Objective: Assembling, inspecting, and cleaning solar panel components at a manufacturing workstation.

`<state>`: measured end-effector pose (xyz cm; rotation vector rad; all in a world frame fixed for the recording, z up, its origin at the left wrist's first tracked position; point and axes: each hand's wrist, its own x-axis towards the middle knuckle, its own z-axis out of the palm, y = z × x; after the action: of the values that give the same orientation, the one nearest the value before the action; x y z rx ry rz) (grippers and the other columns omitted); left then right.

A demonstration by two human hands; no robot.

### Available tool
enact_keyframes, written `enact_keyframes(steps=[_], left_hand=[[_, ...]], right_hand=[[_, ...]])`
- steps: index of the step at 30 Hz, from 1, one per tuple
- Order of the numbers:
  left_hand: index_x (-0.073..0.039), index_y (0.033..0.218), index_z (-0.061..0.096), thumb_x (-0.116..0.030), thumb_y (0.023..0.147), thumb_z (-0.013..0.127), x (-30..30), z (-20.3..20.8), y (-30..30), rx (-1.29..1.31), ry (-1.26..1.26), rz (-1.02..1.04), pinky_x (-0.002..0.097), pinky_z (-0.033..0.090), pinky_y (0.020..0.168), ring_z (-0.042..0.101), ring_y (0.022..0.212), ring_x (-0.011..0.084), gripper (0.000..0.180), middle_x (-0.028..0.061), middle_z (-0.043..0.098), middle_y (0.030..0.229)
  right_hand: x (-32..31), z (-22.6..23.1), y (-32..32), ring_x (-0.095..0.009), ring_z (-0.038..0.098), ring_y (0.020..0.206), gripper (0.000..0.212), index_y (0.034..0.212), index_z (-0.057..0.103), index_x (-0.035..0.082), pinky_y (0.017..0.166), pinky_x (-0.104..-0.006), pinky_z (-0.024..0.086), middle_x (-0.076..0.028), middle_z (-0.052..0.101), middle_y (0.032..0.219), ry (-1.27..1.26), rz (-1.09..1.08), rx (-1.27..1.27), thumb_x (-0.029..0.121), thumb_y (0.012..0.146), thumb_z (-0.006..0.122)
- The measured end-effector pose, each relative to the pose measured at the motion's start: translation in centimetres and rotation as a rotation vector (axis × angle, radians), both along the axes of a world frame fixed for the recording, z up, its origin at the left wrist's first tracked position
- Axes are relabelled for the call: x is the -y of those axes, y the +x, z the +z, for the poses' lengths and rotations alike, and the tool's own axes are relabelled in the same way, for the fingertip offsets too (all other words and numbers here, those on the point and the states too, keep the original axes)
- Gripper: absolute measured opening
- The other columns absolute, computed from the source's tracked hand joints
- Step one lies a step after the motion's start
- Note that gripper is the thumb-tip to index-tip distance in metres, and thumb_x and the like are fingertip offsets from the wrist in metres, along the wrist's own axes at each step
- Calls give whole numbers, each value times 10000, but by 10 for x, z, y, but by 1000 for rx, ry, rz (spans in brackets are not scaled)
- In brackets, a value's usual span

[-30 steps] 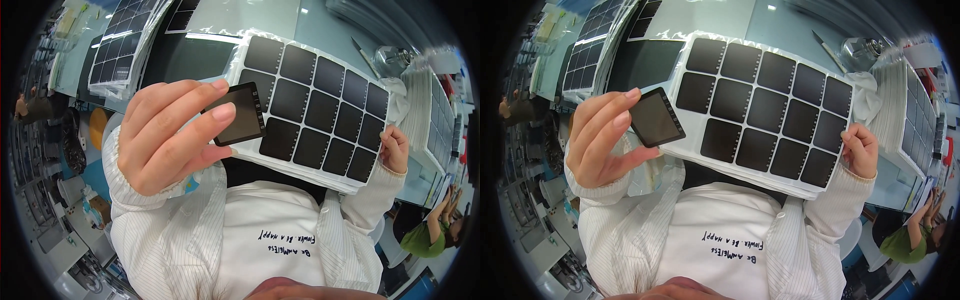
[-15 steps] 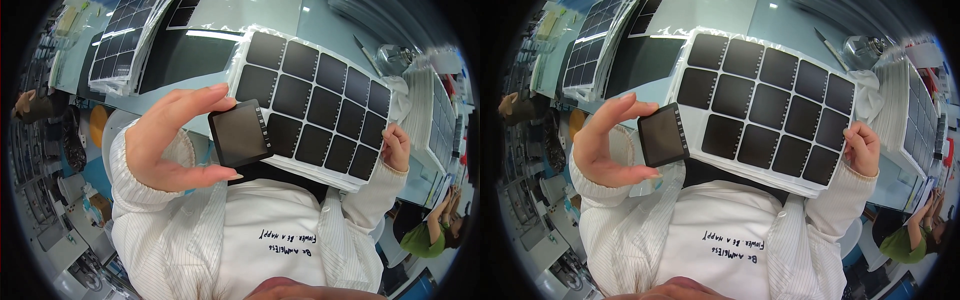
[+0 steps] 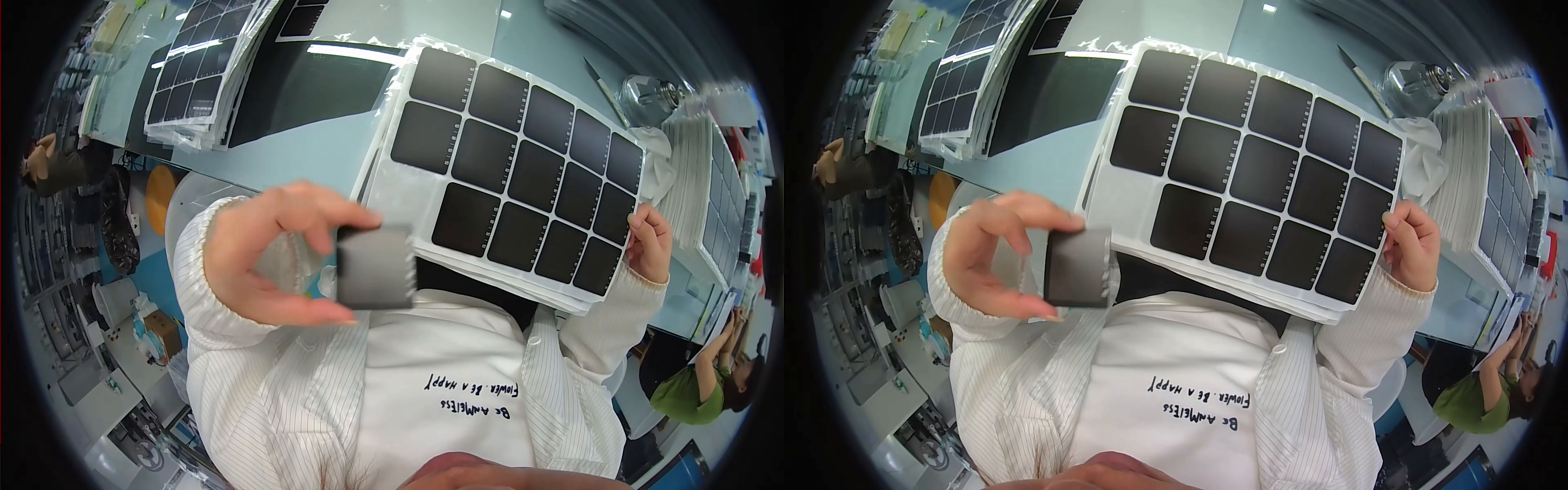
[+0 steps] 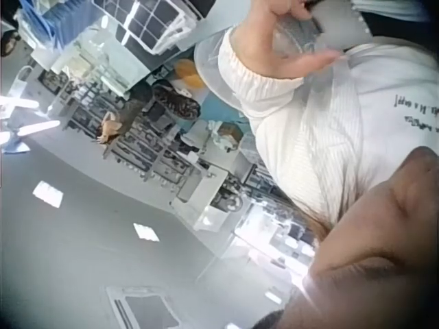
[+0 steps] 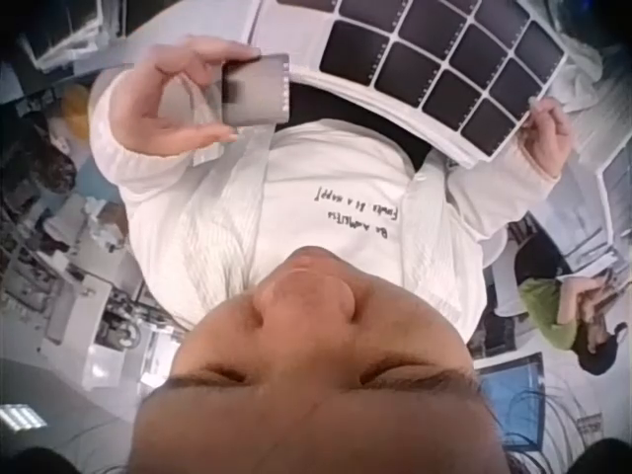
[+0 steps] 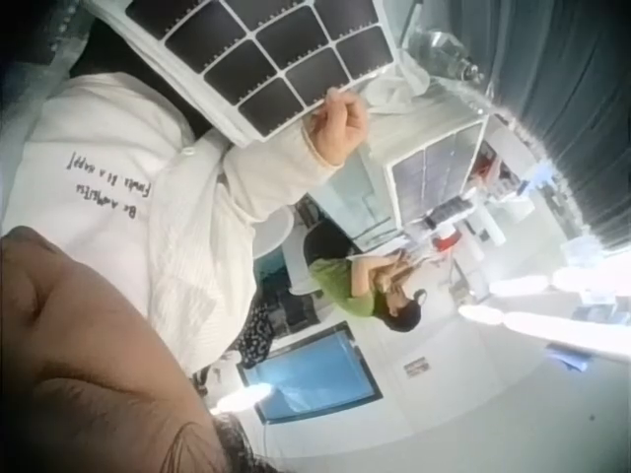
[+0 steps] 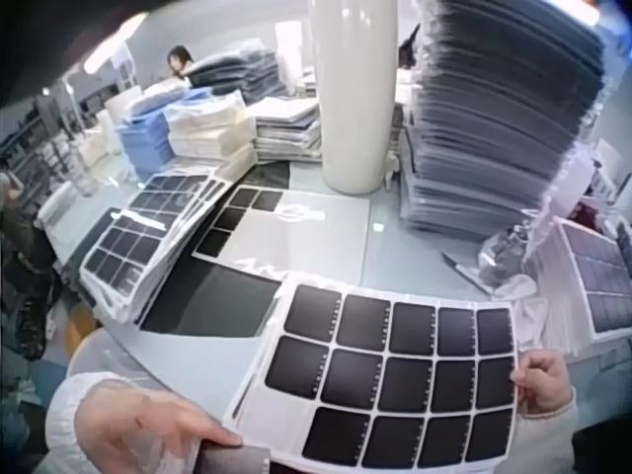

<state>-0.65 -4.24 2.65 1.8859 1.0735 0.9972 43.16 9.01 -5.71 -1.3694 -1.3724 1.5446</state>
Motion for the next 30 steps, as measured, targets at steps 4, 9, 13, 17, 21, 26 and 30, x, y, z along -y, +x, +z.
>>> enact_keyframes(steps=[4, 9, 13, 17, 21, 26, 30], left_hand=[[-51, 869, 498, -119, 625, 844, 29, -27, -49, -102, -473, -272, 328, 485, 836, 624, 963, 265, 429, 187, 624, 1075], [-70, 953, 530, -107, 643, 825, 92, -115, -143, 78, -816, 245, 326, 482, 846, 618, 952, 185, 430, 109, 639, 1056], [0, 1091, 550, -34, 700, 755, 99, -186, -194, 120, -767, 996, 344, 510, 818, 617, 870, 186, 443, 107, 644, 993], [12, 1101, 548, -22, 720, 733, 48, -204, -215, 111, -762, 1106, 334, 519, 795, 618, 872, 188, 424, 118, 646, 973], [14, 1104, 547, -26, 729, 725, 33, -186, -169, 317, -740, 1092, 329, 520, 785, 619, 870, 187, 417, 120, 646, 967], [18, 1108, 545, -31, 739, 715, 38, -159, -113, 571, -728, 1036, 321, 522, 772, 620, 868, 186, 409, 123, 647, 959], [21, 1111, 544, -35, 748, 707, 14, -146, -60, 777, -724, 990, 316, 524, 762, 621, 866, 186, 402, 125, 648, 953]], right_hand=[[0, -1, -3, -19, 386, 406, 173, 678, 523, 73, 381, -166, 252, 47, 468, 526, 0, -7, 7, 120, 830, 590], [-1, -4, 0, -9, 370, 404, 184, 694, 496, 89, 371, -157, 223, 52, 488, 545, 27, 24, 16, 122, 864, 558], [-2, -6, 2, -8, 368, 403, 183, 694, 498, 90, 369, -156, 220, 54, 489, 545, 32, 30, -2, 121, 864, 559], [0, -2, 0, -16, 367, 398, 178, 697, 501, 89, 366, -160, 221, 48, 487, 541, 23, 15, 17, 124, 863, 556], [0, -2, -6, -25, 365, 393, 170, 699, 507, 84, 364, -166, 220, 38, 489, 537, -6, -1, 20, 121, 858, 553], [1, -1, -8, -32, 367, 394, 168, 696, 508, 78, 367, -175, 230, 27, 488, 533, 5, 1, 11, 119, 852, 558], [2, 3, -11, -37, 375, 398, 174, 688, 506, 75, 370, -177, 241, 24, 484, 531, -7, -7, 13, 118, 847, 562]])
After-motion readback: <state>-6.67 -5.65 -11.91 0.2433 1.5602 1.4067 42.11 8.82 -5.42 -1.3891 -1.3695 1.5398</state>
